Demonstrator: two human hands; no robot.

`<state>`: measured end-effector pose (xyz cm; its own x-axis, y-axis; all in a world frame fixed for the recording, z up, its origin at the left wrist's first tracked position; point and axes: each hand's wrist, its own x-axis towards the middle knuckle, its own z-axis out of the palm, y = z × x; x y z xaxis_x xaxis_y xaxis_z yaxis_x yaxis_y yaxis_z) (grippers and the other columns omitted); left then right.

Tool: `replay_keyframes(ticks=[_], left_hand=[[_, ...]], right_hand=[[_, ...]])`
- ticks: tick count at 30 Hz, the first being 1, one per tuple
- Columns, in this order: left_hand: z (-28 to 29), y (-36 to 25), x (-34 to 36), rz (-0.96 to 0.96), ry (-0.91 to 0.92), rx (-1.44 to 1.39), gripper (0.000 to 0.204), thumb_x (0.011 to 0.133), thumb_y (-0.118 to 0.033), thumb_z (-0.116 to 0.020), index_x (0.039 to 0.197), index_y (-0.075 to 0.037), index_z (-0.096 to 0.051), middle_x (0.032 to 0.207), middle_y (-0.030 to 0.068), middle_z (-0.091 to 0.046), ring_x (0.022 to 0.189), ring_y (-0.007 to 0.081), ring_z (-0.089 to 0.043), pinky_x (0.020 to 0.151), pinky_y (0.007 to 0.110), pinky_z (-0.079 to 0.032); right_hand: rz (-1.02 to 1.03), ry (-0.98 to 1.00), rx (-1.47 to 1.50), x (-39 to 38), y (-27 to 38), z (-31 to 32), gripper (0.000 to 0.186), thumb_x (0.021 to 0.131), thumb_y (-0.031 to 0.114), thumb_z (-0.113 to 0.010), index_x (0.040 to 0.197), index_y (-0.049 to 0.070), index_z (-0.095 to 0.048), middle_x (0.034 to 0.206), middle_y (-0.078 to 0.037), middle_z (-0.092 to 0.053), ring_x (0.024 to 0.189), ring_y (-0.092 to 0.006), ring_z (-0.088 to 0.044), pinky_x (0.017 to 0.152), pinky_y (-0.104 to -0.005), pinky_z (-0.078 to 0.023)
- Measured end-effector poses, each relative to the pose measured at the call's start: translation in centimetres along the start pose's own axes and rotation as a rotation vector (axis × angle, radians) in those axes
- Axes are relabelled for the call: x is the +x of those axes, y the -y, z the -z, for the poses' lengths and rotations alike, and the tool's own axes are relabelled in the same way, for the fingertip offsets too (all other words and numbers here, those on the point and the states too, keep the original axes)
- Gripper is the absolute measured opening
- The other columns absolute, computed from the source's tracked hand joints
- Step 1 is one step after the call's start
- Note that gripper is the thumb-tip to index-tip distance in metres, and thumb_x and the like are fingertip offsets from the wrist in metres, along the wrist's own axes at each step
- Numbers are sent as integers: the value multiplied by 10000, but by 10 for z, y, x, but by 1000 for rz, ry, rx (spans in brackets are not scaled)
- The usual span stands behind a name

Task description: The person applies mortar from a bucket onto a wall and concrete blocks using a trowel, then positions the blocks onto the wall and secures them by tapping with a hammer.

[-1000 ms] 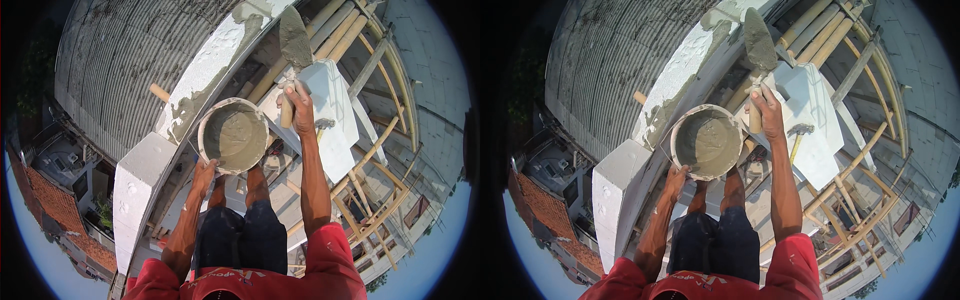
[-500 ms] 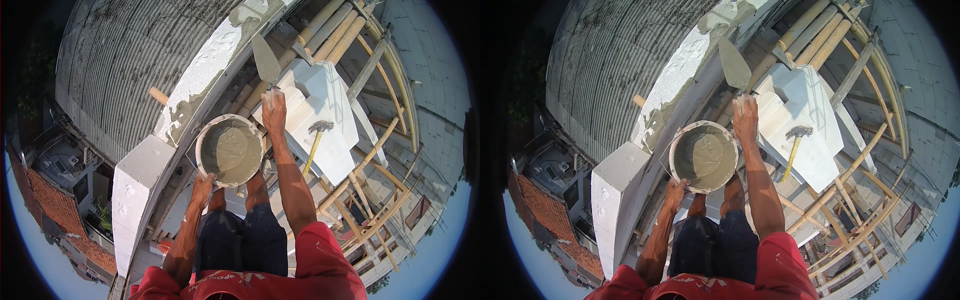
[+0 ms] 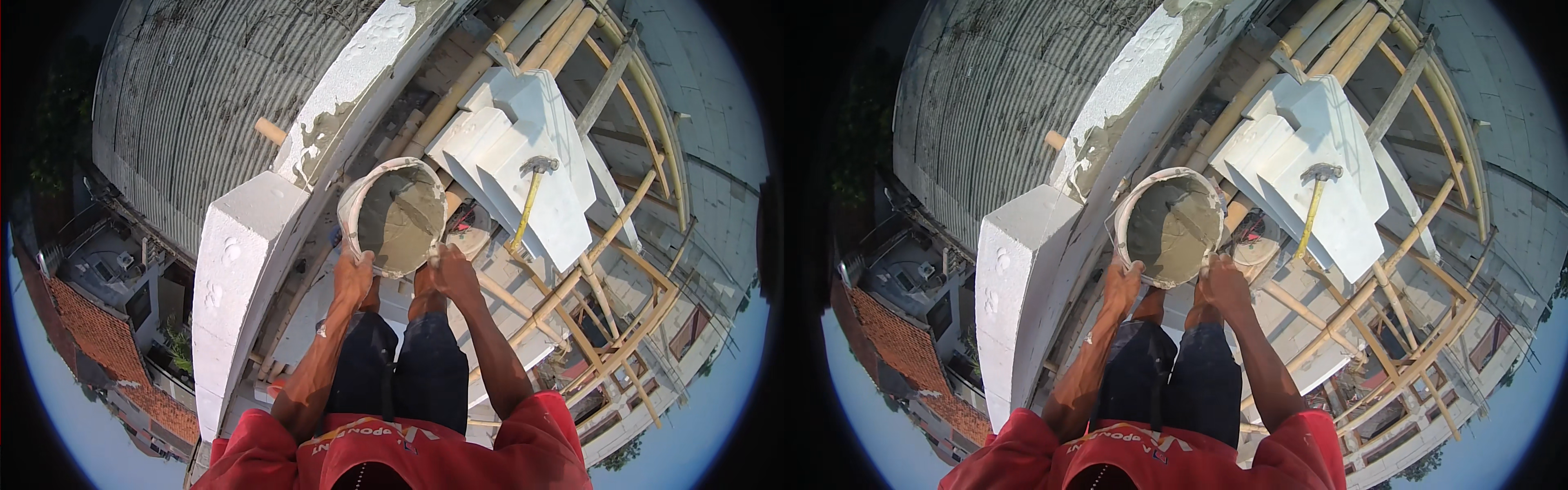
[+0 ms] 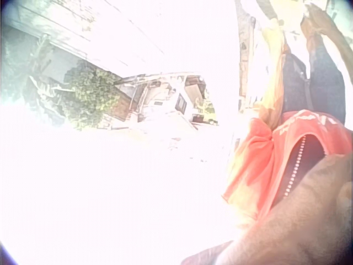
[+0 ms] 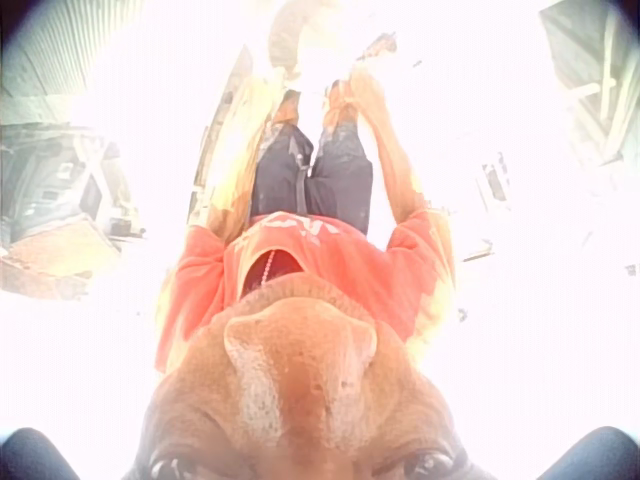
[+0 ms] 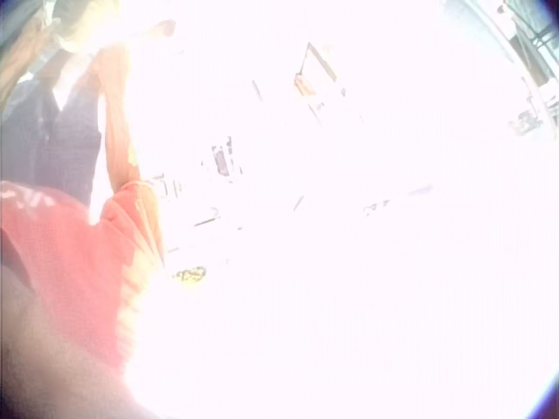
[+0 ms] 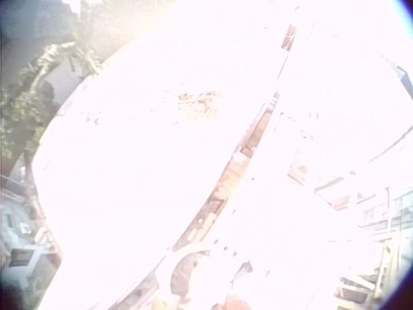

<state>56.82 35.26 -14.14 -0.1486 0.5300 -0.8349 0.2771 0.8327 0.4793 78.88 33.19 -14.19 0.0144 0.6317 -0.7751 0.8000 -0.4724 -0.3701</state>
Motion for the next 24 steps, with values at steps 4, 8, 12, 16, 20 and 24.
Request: replay_keyframes(ticks=[4, 8, 12, 16, 20, 24], left_hand=[[2, -9, -6, -99, -8, 113, 594, 909, -74, -561, 1484, -15, -424, 1285, 146, -640, 1166, 232, -593, 1039, 339, -431], [19, -6, 1, -135, 39, -11, 550, 909, -79, -558, 1448, -22, -465, 1264, 135, -638, 1162, 218, -579, 1032, 332, -427], [27, -4, 4, -34, 54, -102, 472, 908, -166, -589, 1352, -13, -539, 1167, 116, -663, 1019, 218, -611, 958, 339, -465], [40, 6, 7, 146, 75, 10, 420, 905, -269, -613, 1231, -5, -632, 1071, 125, -696, 946, 232, -642, 899, 360, -492], [31, 16, 8, 150, 83, 68, 384, 936, -311, -597, 1120, 13, -693, 1060, 134, -720, 959, 212, -651, 883, 350, -493], [35, 53, 6, 184, 42, -62, 384, 945, -317, -615, 1117, 15, -700, 1020, 126, -727, 929, 208, -659, 873, 349, -495]], right_hand=[[97, -144, 64, 7, 5, -46, 475, 982, 403, -553, 1200, -6, -656, 1133, -301, -652, 1093, -458, -629, 956, -514, -493], [-183, 353, 453, -7, 9, 5, 368, 966, 340, -633, 1146, 25, -692, 816, -150, -680, 617, -242, -679, 559, -378, -550], [-289, 450, 793, -32, -10, 28, 380, 990, 356, -618, 1203, 52, -701, 727, -60, -644, 506, -144, -586, 474, -295, -489], [-72, 467, 1041, -48, 13, 45, 349, 998, 277, -595, 1242, 43, -683, 843, -47, -673, 605, -111, -603, 531, -263, -507], [306, 94, 561, -40, 60, 62, 401, 962, 211, -631, 1301, -2, -628, 994, -128, -684, 756, -220, -659, 657, -328, -540], [583, -159, -43, -25, 139, 61, 450, 942, 181, -628, 1356, 12, -580, 1148, -201, -629, 973, -338, -672, 769, -443, -546]])
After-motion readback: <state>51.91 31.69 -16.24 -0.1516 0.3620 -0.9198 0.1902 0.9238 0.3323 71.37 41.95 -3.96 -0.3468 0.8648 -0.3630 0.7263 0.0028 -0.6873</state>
